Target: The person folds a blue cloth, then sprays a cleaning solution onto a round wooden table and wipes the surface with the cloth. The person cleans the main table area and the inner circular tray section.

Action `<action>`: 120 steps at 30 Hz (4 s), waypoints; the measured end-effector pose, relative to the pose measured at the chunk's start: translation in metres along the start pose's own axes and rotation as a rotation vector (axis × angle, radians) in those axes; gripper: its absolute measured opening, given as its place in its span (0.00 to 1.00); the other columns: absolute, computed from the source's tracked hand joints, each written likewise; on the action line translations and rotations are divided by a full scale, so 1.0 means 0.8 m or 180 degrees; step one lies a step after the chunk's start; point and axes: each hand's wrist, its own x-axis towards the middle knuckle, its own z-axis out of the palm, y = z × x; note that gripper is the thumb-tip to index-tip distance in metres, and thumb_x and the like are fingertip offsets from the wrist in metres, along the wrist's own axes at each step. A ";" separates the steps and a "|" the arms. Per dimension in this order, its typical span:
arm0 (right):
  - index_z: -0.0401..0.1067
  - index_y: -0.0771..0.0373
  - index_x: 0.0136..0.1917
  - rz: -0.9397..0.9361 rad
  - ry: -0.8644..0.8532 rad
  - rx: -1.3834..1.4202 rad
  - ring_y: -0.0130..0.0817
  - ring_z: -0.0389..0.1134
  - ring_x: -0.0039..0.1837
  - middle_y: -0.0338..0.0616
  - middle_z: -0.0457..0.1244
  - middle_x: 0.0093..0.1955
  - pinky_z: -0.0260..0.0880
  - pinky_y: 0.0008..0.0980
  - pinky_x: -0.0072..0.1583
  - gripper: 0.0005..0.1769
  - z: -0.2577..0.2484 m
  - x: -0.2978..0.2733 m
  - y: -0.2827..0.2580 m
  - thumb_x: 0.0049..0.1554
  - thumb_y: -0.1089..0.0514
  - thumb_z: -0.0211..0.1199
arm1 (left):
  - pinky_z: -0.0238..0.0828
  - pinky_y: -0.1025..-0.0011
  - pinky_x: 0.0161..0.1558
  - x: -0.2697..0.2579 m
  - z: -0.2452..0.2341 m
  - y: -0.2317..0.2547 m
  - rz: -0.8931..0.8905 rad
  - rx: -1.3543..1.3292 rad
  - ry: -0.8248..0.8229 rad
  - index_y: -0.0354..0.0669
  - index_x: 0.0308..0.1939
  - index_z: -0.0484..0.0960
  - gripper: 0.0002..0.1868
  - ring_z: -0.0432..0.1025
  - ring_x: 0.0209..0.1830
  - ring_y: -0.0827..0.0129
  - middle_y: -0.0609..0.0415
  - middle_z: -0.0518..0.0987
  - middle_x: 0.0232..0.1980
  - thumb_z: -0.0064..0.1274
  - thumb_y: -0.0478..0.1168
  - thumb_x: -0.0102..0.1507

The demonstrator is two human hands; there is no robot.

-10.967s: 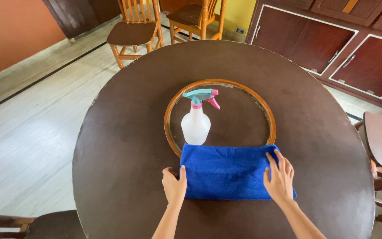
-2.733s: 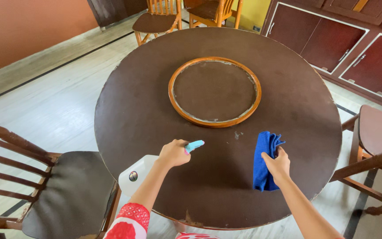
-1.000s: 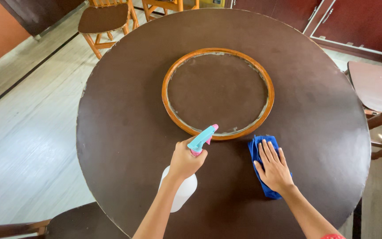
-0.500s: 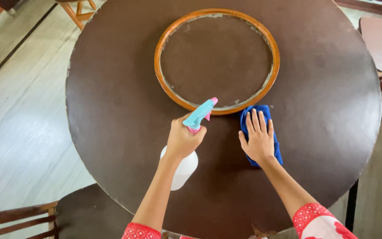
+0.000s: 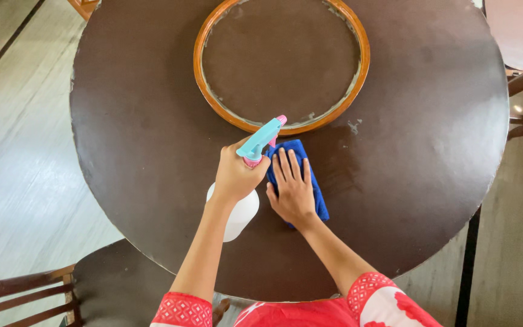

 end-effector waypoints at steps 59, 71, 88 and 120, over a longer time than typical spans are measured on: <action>0.52 0.66 0.79 0.0281 -0.0121 -0.0140 0.51 0.43 0.83 0.55 0.46 0.82 0.37 0.54 0.79 0.39 -0.048 -0.084 0.041 0.58 0.48 0.53 | 0.64 0.74 0.25 -0.002 0.006 -0.009 -0.0130 -0.0026 -0.0021 0.34 0.44 0.84 0.15 0.61 0.18 0.78 0.58 0.69 0.19 0.53 0.31 0.55; 0.56 0.63 0.78 -0.0154 -0.0254 0.0209 0.48 0.44 0.82 0.52 0.48 0.82 0.37 0.54 0.79 0.39 -0.039 -0.090 -0.021 0.58 0.46 0.55 | 0.65 0.74 0.22 -0.002 0.005 -0.006 -0.0461 -0.0122 -0.0069 0.32 0.32 0.79 0.04 0.67 0.15 0.79 0.58 0.72 0.17 0.54 0.32 0.55; 0.57 0.60 0.79 0.0567 0.0097 -0.0439 0.48 0.47 0.83 0.52 0.49 0.82 0.40 0.56 0.79 0.39 -0.080 -0.127 0.174 0.58 0.45 0.56 | 0.64 0.74 0.20 -0.008 0.006 -0.002 -0.0591 -0.0237 -0.0047 0.37 0.26 0.74 0.05 0.67 0.14 0.78 0.59 0.70 0.18 0.54 0.32 0.55; 0.56 0.67 0.76 -0.0066 -0.0219 0.0339 0.52 0.44 0.82 0.56 0.48 0.81 0.38 0.55 0.78 0.39 -0.067 -0.174 -0.034 0.56 0.48 0.56 | 0.66 0.73 0.24 -0.031 0.009 0.008 -0.0240 -0.0012 0.0148 0.38 0.47 0.86 0.18 0.65 0.16 0.77 0.57 0.71 0.18 0.53 0.32 0.54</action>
